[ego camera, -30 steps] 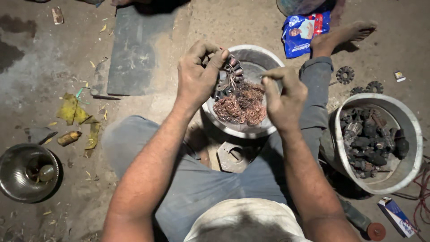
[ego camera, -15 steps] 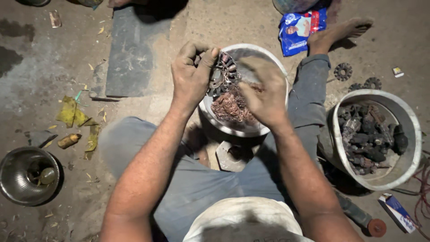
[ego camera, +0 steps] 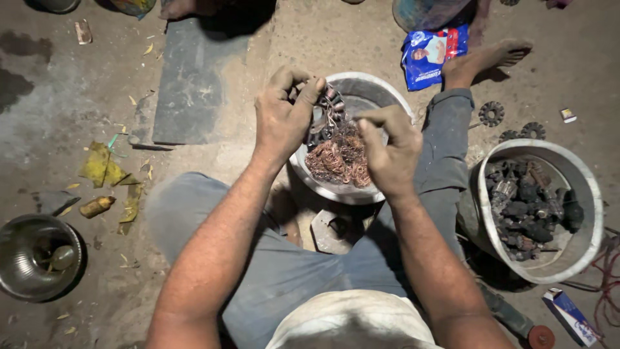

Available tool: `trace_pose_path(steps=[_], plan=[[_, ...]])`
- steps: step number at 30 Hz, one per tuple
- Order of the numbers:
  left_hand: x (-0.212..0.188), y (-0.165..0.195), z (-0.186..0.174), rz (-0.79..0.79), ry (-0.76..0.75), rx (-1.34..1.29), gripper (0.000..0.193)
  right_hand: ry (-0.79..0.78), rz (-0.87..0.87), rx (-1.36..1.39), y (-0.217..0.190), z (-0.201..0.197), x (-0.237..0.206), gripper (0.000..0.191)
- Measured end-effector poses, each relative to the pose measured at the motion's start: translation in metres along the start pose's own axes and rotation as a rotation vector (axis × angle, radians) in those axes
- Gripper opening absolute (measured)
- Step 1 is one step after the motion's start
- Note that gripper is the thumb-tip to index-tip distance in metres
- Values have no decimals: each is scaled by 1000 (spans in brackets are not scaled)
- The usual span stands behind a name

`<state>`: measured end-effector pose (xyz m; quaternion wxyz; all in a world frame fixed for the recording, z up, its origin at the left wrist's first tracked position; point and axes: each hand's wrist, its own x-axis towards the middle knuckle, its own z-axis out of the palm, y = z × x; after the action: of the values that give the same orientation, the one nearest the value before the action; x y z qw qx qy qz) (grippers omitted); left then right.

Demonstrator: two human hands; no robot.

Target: The person sits on the ground and dismantles electric motor stators by hand, pulling copper windings out of the laminated cores. They place the extracted copper into one basin and drop the emptied metal cores into a second basin of scrap.

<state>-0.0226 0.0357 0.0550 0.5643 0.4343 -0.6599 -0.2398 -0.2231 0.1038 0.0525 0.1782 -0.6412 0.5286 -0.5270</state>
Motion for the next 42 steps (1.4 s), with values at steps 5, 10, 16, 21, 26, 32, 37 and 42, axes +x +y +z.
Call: trace_pose_path(steps=[5,10,16,21,26,32,37,42], plan=[[3,7,-6,-493,-61,-653,22,-44,539,860,23,8,26,7],[1,11,-4,-493,-70,-706,19,-48,102,198,1,12,19,26],[2,10,2,-483,-28,-644,17,-41,-194,-133,-32,2,26,20],[-3,11,4,-293,23,-333,17,17,-186,-195,-33,6,20,11],[-4,7,4,-415,1,-562,21,-108,77,46,-24,0,23,11],[-4,6,7,-503,78,-590,21,-10,-170,-142,-25,-4,13,8],[-4,6,5,-350,-16,-371,20,22,157,94,-7,-9,9,11],[2,4,4,-541,-11,-896,21,-44,268,450,24,-16,18,11]])
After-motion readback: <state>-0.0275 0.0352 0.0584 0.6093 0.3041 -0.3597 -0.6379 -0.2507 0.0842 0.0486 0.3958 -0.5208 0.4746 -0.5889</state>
